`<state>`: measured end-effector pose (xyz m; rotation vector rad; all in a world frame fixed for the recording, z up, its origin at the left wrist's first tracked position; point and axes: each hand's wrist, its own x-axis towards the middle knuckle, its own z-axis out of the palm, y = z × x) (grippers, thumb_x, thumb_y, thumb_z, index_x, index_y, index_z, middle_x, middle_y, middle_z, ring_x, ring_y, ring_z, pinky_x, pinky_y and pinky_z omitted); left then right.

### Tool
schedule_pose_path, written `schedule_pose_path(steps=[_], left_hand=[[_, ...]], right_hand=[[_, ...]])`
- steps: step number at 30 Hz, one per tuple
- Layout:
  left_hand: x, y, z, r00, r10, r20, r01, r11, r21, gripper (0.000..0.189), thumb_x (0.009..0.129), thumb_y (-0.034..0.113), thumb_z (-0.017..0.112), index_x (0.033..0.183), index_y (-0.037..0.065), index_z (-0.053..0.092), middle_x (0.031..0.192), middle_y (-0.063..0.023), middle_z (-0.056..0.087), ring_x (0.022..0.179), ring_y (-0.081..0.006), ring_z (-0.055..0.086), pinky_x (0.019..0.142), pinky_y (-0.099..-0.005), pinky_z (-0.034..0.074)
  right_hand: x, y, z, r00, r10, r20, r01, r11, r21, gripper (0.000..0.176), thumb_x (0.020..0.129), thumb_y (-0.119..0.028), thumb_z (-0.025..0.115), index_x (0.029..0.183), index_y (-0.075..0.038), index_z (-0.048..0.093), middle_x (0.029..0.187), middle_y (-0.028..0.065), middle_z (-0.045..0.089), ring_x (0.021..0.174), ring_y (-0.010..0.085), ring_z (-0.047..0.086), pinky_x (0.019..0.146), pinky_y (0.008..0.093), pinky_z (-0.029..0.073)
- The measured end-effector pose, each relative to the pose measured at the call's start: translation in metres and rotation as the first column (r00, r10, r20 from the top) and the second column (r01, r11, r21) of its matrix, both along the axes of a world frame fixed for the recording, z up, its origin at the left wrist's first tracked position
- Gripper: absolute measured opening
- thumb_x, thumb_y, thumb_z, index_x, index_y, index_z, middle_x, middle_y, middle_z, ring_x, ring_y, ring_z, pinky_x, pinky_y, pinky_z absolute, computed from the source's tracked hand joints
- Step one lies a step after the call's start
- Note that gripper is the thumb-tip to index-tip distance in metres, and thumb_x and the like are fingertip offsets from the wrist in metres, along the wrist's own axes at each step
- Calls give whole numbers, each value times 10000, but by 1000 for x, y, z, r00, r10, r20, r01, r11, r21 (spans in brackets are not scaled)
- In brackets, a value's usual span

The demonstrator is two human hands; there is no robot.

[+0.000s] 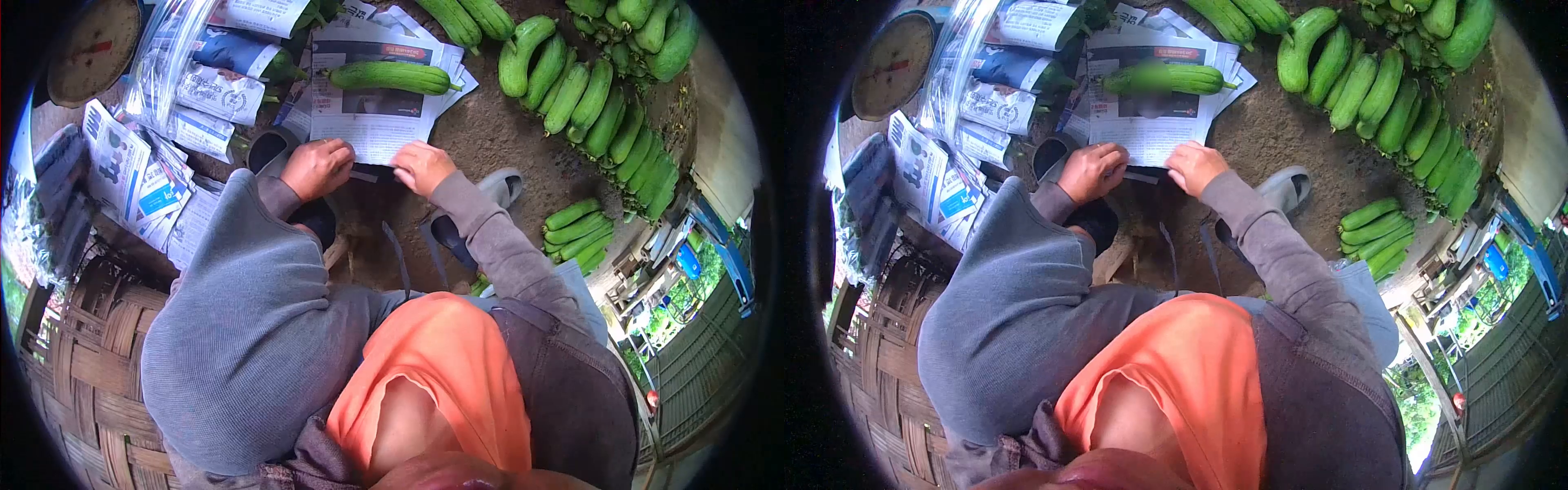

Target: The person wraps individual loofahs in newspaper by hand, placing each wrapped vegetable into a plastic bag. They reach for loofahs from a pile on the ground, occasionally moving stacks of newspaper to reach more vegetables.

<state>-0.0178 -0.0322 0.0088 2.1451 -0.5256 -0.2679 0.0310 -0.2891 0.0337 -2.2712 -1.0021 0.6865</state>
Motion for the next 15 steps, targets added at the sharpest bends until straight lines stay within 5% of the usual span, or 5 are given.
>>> schedule_pose_path(steps=[3, 9, 12, 13, 15], left_hand=[[2, 2, 8, 998, -30, 50, 29, 1000, 12, 177, 725, 170, 692, 851, 78, 608, 844, -60, 607, 781, -254, 618, 675, -378, 520], [3, 0, 3, 987, -136, 87, 128, 987, 97, 146, 756, 184, 665, 850, 86, 611, 831, -46, 605, 775, -240, 609, 689, -375, 515], [1, 0, -3, 980, -182, 80, 169, 976, 140, 106, 782, 171, 628, 841, 86, 604, 824, -45, 595, 772, -243, 600, 686, -378, 513], [0, 0, -2, 977, -196, 84, 182, 972, 146, 94, 789, 164, 615, 838, 86, 601, 821, -45, 590, 773, -244, 596, 684, -378, 513], [-6, -1, -8, 973, -215, 80, 200, 967, 159, 102, 775, 158, 634, 846, 92, 600, 857, -40, 586, 831, -232, 584, 697, -373, 498]], right_hand=[[-3, -5, -5, 997, -48, -53, 45, 997, -61, 130, 748, -163, 720, 810, -85, 636, 838, 61, 610, 887, 255, 608, 775, 373, 511], [21, 26, 12, 986, 86, -143, -120, 961, -248, 319, 686, -306, 795, 715, -96, 557, 773, 56, 567, 861, 253, 598, 708, 379, 492], [57, 36, 12, 980, -130, 149, 121, 990, 68, 411, 606, -427, 826, 825, -145, 622, 984, 60, 592, 974, 274, 547, 829, 387, 462], [72, 39, 16, 941, -165, 295, 171, 985, 7, 452, 631, -353, 828, 994, -155, 646, 1063, 68, 598, 1007, 279, 546, 896, 394, 438], [95, 28, -15, 911, -195, 364, 239, 968, -78, 498, 645, -281, 818, 1087, -155, 624, 1085, 69, 594, 1028, 287, 540, 911, 391, 435]])
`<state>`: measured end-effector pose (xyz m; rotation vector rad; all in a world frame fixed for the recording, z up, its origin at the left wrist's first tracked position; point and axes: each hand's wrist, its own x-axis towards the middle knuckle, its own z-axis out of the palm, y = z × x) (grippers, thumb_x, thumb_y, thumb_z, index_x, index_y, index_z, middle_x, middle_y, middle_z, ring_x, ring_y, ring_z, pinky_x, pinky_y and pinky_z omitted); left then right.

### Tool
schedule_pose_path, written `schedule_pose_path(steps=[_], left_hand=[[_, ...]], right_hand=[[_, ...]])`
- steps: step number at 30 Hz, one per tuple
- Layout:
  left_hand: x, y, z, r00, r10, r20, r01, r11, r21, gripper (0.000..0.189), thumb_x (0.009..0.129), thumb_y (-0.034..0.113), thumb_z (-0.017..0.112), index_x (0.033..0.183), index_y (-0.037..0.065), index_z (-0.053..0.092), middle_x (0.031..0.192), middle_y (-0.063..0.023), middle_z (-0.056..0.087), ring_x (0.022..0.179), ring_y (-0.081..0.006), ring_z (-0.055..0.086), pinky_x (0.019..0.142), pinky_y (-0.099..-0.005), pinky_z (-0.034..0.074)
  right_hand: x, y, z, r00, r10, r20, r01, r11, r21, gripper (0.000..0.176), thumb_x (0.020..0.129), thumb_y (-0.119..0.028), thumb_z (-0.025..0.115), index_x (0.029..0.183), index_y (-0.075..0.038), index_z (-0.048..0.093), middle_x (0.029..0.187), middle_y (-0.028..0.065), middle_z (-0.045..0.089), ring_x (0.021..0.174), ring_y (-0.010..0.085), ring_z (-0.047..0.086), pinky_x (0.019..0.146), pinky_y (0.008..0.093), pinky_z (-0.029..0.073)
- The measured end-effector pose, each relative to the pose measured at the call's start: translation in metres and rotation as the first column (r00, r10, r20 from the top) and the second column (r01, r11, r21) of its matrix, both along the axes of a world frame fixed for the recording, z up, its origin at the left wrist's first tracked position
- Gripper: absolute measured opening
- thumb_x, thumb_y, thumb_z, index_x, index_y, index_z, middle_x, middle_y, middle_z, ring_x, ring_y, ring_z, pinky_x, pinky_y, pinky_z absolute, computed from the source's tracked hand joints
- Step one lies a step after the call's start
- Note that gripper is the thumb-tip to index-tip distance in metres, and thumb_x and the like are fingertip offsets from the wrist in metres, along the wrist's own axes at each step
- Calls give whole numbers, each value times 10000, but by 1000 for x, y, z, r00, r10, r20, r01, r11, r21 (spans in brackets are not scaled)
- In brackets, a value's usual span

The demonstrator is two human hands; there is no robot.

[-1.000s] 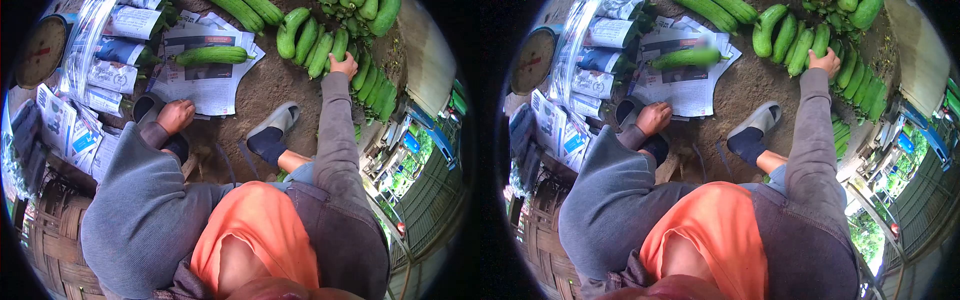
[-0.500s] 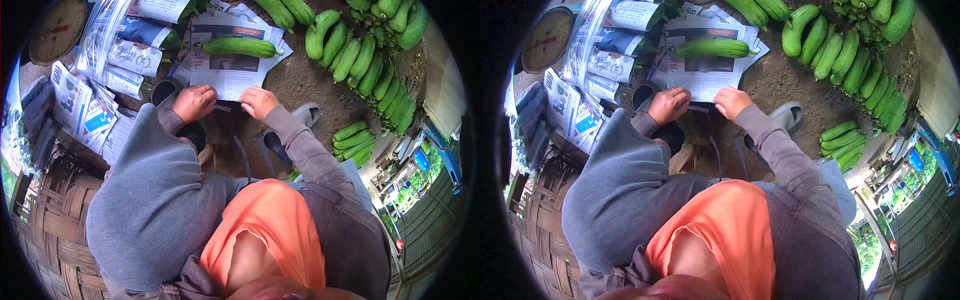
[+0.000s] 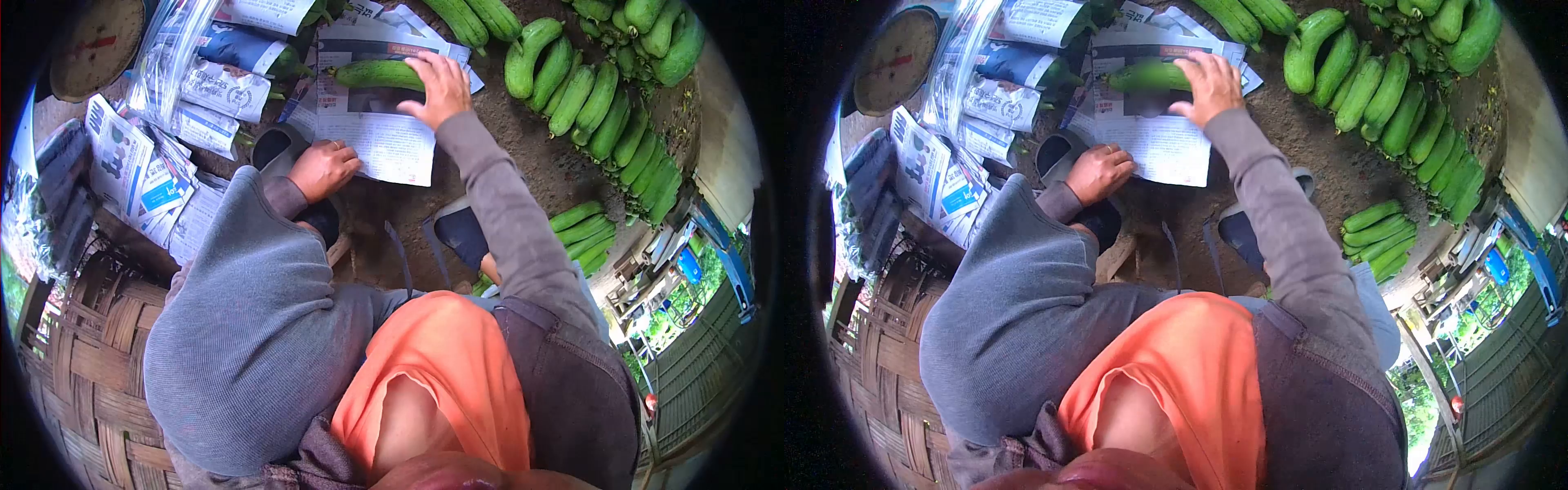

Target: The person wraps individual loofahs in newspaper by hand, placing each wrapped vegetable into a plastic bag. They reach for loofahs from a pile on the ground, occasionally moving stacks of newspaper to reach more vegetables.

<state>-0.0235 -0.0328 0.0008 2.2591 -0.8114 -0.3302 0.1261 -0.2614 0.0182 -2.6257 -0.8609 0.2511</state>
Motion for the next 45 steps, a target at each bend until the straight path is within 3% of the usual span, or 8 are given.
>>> schedule_pose_path(steps=[9, 18, 26, 29, 32, 35, 41, 45], left_hand=[[17, 6, 26, 986, -51, 161, 41, 997, 66, 229, 736, 151, 629, 960, 101, 616, 1039, -51, 582, 1049, -232, 532, 813, -370, 468], [65, -4, -2, 965, 247, -87, -252, 966, -56, 178, 795, 28, 562, 972, 35, 578, 920, -142, 611, 922, -342, 590, 786, -405, 494], [41, 2, 19, 929, 365, 65, -362, 930, -55, 240, 778, 39, 680, 1001, 58, 592, 991, -101, 604, 904, -273, 581, 776, -376, 474], [12, 5, 0, 290, 310, -906, -537, 836, 114, 204, 865, 115, 649, 1045, 44, 585, 1050, -67, 615, 954, -202, 592, 832, -368, 466], [18, -10, 19, -151, -181, -972, -925, 371, 75, 242, 916, 207, 613, 1088, 40, 592, 1058, -47, 644, 975, -137, 605, 844, -289, 469], [25, -13, 9, 7, -400, -916, -935, 323, -148, 331, 923, 224, 585, 1195, 42, 531, 1123, -64, 616, 1045, -172, 594, 916, -354, 463], [57, -7, 55, 259, -236, -936, -905, 280, -321, 436, 851, 196, 686, 1223, 67, 497, 1122, -44, 602, 1029, -159, 584, 919, -351, 456], [93, 0, 97, 336, -173, -926, -920, 151, -362, 409, 879, 206, 672, 1221, 67, 497, 1123, -33, 596, 1026, -144, 576, 925, -338, 446]], right_hand=[[-47, -4, 0, 931, 44, -362, 17, 986, 164, 623, 607, -176, 807, 1194, -171, 598, 1104, 60, 586, 1037, 289, 523, 920, 414, 437], [-80, 11, 44, 967, 232, -108, -167, 892, 420, 141, 719, -183, 719, 840, -147, 657, 937, 32, 627, 899, 228, 590, 823, 368, 452], [-67, 23, -20, 997, 60, -50, -53, 991, 120, 473, 647, -171, 774, 1076, -163, 576, 1087, 55, 535, 1072, 254, 502, 871, 422, 396], [-48, 25, -15, 984, 49, -169, -35, 996, 87, 494, 630, -173, 785, 1073, -157, 567, 1050, 59, 534, 1055, 251, 508, 865, 419, 410], [-52, 24, -20, 921, -2, -391, 148, 927, 344, 453, 655, -183, 788, 1059, -85, 609, 1006, 101, 596, 973, 295, 584, 830, 399, 477], [-86, 30, -8, 613, -38, -789, 529, 762, 374, 451, 704, -214, 773, 1084, -22, 626, 976, 138, 636, 897, 307, 638, 786, 372, 511], [-80, 32, 48, 950, -262, -171, 313, 808, 499, 511, 741, -284, 751, 1162, -37, 599, 1185, 145, 550, 1117, 311, 517, 951, 414, 403], [-48, 42, 78, 837, -165, -521, 489, 654, 577, 713, 708, -252, 787, 1289, -6, 455, 1167, 160, 524, 1062, 334, 544, 916, 407, 440]])
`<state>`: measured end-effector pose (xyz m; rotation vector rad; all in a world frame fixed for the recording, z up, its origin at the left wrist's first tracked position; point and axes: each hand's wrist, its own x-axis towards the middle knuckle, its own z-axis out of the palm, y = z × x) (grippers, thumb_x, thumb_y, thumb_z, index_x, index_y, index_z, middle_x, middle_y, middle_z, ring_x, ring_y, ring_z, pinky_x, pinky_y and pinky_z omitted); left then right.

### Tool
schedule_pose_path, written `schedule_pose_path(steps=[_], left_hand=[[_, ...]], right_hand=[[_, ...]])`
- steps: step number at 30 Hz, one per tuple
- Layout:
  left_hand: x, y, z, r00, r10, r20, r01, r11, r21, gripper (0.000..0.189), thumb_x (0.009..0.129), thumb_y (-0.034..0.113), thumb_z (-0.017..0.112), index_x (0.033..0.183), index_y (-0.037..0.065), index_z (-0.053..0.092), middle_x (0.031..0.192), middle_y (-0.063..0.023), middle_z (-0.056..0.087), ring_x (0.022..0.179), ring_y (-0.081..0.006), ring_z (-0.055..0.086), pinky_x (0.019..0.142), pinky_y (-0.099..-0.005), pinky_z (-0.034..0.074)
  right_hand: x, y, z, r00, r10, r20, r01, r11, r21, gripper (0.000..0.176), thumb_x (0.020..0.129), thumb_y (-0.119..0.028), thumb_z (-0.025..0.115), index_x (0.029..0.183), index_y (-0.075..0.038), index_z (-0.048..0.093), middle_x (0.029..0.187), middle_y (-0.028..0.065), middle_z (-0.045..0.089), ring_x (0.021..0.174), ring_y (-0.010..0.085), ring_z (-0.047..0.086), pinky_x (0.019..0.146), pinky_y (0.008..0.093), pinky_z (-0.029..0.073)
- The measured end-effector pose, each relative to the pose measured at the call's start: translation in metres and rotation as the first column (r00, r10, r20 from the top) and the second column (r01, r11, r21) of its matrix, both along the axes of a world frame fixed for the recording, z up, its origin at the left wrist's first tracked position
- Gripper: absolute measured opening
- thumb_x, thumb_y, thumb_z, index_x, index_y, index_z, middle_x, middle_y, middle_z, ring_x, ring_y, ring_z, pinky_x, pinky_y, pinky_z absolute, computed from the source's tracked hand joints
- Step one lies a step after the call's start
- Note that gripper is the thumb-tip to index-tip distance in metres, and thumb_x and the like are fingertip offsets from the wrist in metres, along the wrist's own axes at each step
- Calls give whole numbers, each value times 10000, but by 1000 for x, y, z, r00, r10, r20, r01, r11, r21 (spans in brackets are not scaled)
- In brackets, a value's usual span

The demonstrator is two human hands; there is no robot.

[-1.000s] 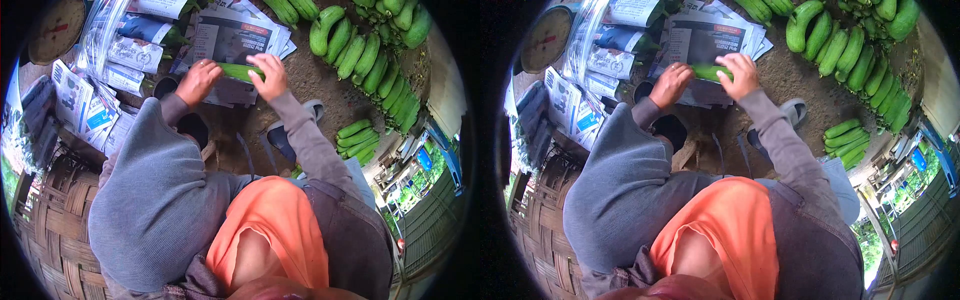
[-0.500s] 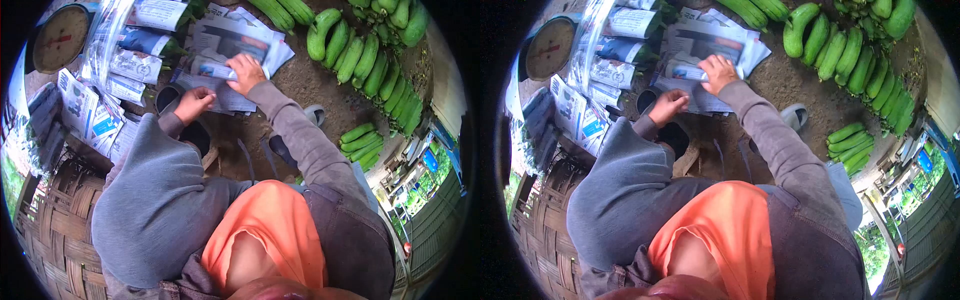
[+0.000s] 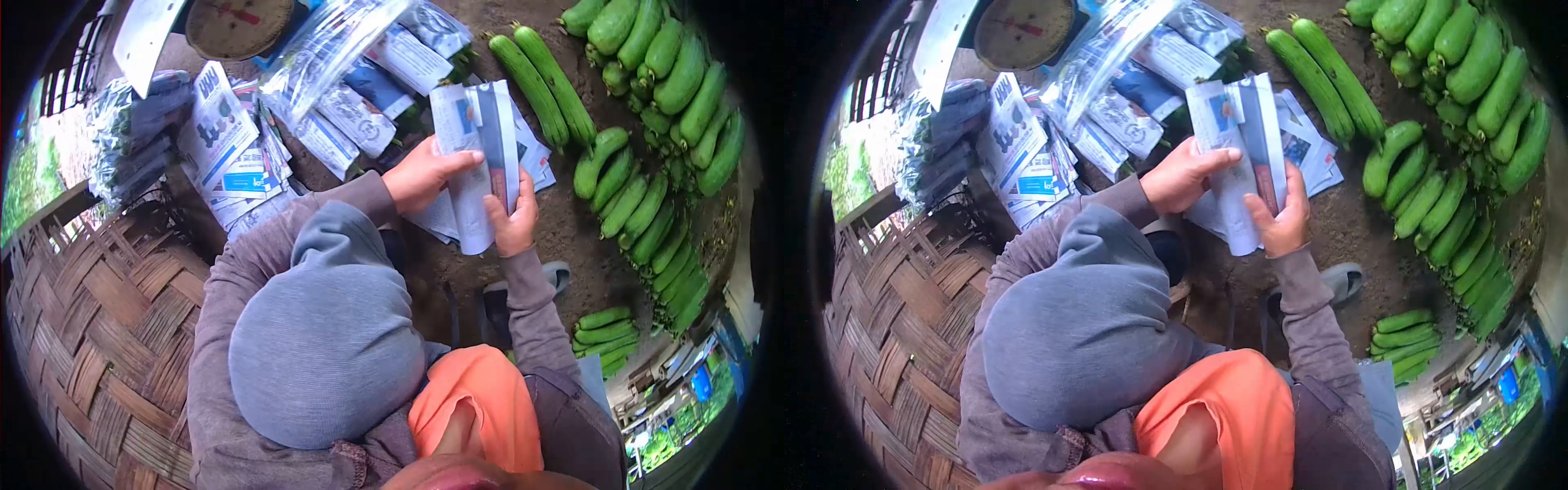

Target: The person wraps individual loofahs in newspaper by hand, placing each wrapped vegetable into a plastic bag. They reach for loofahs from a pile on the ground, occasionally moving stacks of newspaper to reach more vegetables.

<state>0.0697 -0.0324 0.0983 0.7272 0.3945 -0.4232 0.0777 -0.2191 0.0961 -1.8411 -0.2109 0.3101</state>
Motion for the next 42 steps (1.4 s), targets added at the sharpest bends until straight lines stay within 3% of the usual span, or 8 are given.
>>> schedule_pose_path(steps=[8, 11, 12, 14, 28, 32, 36, 42], left_hand=[[10, 59, 36, 1000, 9, 29, -19, 928, 371, 375, 922, 233, 629, 1218, 34, 512, 1140, -53, 579, 1062, -161, 548, 911, -359, 444], [4, 100, 30, 948, -281, 149, -103, 173, 980, 427, 825, 187, 704, 1183, 13, 550, 1172, -106, 565, 1058, -244, 553, 886, -392, 456], [8, 112, 32, 896, -410, 170, -306, -293, 906, 465, 769, 162, 736, 1174, 11, 563, 1175, -130, 561, 1042, -288, 558, 869, -404, 465], [19, 135, 24, 923, -366, 120, -322, -562, 762, 519, 693, 202, 764, 1155, 60, 576, 1110, -145, 574, 983, -326, 560, 823, -402, 479], [11, 123, 28, 808, -486, 333, -526, -340, 780, 186, 779, 17, 627, 953, 78, 650, 884, -103, 637, 777, -274, 621, 697, -360, 494], [-38, 51, 2, 431, -758, 490, -316, 382, 869, 172, 720, 53, 679, 883, 63, 624, 836, -64, 604, 733, -247, 595, 643, -355, 494], [-91, 33, -83, 135, -985, 107, -57, 100, 993, 474, 710, 210, 736, 1146, 88, 596, 1290, -87, 520, 1259, -269, 445, 1024, -425, 393], [-65, -7, -83, 118, -970, -211, -33, -216, 976, 767, 687, 225, 762, 1377, 108, 449, 1546, -68, 231, 1438, -286, 179, 1115, -505, 257]], right_hand=[[33, 43, 17, 971, 226, 73, -216, 969, -116, 606, 735, -144, 706, 1274, 44, 503, 1221, 196, 558, 1124, 323, 559, 966, 370, 443], [44, 40, -3, 935, 271, -230, -216, 947, 238, 610, 813, -144, 597, 1377, 30, 440, 1305, 192, 559, 1218, 239, 529, 1036, 331, 390], [48, 43, -6, 927, 318, -200, -281, 940, 193, 597, 814, -149, 599, 1364, 31, 454, 1297, 195, 565, 1209, 236, 538, 1031, 333, 397], [56, 47, -12, 904, 400, -153, -393, 916, 74, 570, 816, -159, 603, 1338, 35, 482, 1281, 200, 577, 1190, 231, 557, 1020, 337, 409], [90, 166, 1, 704, 383, 598, -138, 900, -413, 377, 725, -252, 708, 1061, -84, 670, 1083, 95, 639, 1004, 278, 563, 824, 457, 458], [176, 17, 22, 594, 214, 775, 243, 871, -427, 271, 680, -7, 576, 875, -137, 711, 873, 61, 676, 833, 254, 629, 806, 374, 499], [229, -141, -23, 826, 444, 347, 224, 307, -925, 346, 820, -48, 534, 1107, -204, 649, 1207, 18, 584, 1185, 255, 492, 993, 465, 406], [236, -193, -73, 600, 800, 16, 52, -19, -998, 389, 904, -29, 450, 1240, -201, 543, 1302, 30, 508, 1358, 254, 344, 1120, 551, 262]])
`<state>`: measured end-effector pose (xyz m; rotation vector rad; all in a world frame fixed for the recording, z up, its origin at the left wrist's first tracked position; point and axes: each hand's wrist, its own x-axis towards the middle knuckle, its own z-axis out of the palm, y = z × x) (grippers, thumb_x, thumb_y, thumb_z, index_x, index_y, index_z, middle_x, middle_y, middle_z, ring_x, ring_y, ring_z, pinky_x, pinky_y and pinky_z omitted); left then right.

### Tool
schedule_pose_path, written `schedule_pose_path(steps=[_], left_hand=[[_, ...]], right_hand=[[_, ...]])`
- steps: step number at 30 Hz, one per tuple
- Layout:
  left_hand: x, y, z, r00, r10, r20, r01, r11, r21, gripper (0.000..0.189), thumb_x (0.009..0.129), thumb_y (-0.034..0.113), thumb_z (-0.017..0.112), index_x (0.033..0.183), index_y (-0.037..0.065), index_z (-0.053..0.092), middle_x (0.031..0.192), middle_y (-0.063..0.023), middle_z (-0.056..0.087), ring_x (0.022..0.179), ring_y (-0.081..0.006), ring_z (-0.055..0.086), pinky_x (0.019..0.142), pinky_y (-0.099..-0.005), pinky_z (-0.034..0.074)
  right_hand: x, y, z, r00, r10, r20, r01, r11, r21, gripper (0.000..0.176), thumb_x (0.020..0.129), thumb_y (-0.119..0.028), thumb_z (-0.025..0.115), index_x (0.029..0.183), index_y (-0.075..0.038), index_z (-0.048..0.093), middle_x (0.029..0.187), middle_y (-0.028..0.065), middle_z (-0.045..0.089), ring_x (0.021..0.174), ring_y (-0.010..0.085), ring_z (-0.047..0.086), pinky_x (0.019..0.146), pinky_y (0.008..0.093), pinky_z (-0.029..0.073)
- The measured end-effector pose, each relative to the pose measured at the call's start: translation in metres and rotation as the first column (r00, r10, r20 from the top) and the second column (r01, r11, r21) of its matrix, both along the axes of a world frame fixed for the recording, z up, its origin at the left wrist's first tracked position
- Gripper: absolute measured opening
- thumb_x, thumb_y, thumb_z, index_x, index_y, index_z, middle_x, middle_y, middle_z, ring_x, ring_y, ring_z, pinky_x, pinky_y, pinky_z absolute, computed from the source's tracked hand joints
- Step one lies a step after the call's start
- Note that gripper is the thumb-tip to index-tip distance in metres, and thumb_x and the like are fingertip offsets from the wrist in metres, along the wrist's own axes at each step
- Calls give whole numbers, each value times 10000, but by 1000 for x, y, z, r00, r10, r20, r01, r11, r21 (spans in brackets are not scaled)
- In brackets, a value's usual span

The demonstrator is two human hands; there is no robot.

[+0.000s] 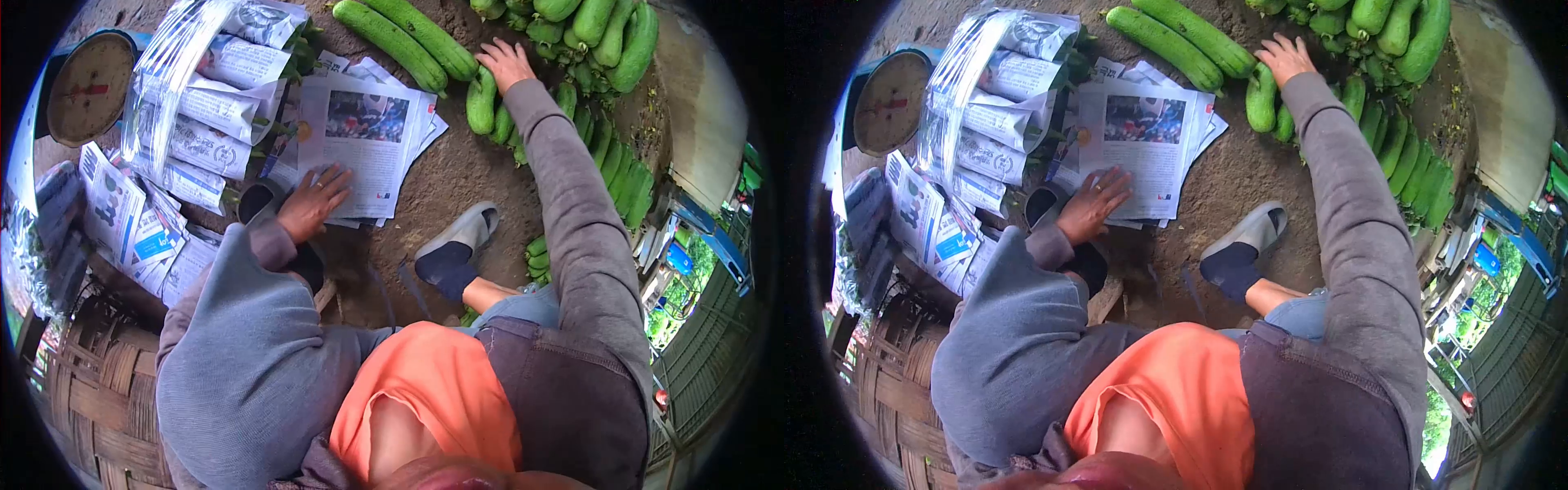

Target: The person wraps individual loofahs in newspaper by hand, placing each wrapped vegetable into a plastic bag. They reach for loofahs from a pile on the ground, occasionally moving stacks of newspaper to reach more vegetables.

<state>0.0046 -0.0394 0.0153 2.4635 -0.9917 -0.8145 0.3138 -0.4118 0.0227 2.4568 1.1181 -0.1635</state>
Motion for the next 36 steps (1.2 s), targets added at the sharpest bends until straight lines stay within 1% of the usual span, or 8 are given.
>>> schedule_pose_path(steps=[1, 6, 10, 14, 23, 29, 32, 36], left_hand=[[-5, -3, -17, 968, -16, 250, 9, 1000, 28, 869, 645, 244, 796, 1410, 119, 405, 1553, -53, 217, 1440, -286, 169, 1131, -490, 240], [-1, 2, -15, 996, -40, 76, 40, 999, 2, 759, 705, 154, 706, 1404, 93, 416, 1549, -63, 231, 1441, -287, 171, 1142, -460, 249], [-9, 3, -32, 985, -9, 170, 24, 996, -86, 567, 779, 105, 595, 1335, 60, 491, 1523, -72, 292, 1437, -287, 192, 1144, -447, 255], [-13, 7, -44, 993, 65, 103, -32, 956, -290, 353, 789, 159, 602, 1120, 40, 626, 1490, -84, 352, 1413, -284, 252, 1142, -429, 270], [-25, 20, -29, 971, 237, -21, -229, 906, -355, 176, 746, 190, 696, 868, 79, 636, 1039, -47, 622, 1000, -265, 582, 799, -386, 491], [-17, 16, 4, 981, 188, -47, -192, 919, -344, 125, 761, 131, 679, 851, 68, 619, 1067, -53, 626, 1021, -265, 586, 825, -386, 502], [-4, 13, 15, 920, 368, 137, -253, 823, -508, 131, 764, 119, 681, 850, 52, 609, 1125, -77, 616, 1071, -291, 579, 889, -402, 488], [14, 9, 1, 877, 476, 66, -365, 750, -552, 121, 825, 102, 626, 910, 25, 587, 1136, -135, 608, 1083, -329, 573, 901, -404, 481]], right_hand=[[0, 4, 14, 996, -31, -82, 27, 998, -47, 381, 847, -52, 567, 1208, -175, 550, 1280, 45, 513, 1357, 250, 346, 1121, 537, 271], [-20, -33, 79, 975, -137, -176, 149, 987, 58, 632, 611, -116, 804, 1180, -135, 530, 1189, 66, 544, 1227, 262, 467, 1074, 485, 356], [-88, -32, 109, 817, -391, -423, 523, 811, 263, 562, 631, -124, 773, 1140, -82, 537, 1068, 126, 566, 997, 310, 575, 904, 405, 474], [-189, 66, 65, 670, -341, -660, 709, 559, 431, 541, 635, -207, 790, 1093, -43, 552, 1034, 155, 554, 979, 323, 575, 876, 412, 468], [-254, 146, -31, 623, -299, -723, 769, 406, 494, 591, 624, -251, 851, 1079, -27, 547, 1018, 146, 566, 992, 329, 568, 869, 405, 463], [-255, 130, -31, 601, -238, -763, 741, 524, 420, 625, 644, -295, 838, 1132, -24, 557, 1100, 148, 523, 1088, 328, 500, 945, 417, 417], [-256, 125, -29, 675, -191, -712, 673, 555, 489, 599, 673, -307, 818, 1138, -23, 570, 1115, 146, 524, 1104, 324, 494, 968, 410, 408], [-248, 125, 4, 791, -124, -599, 569, 508, 646, 363, 758, -256, 729, 1033, -43, 627, 1083, 129, 572, 1038, 311, 530, 914, 411, 433]])
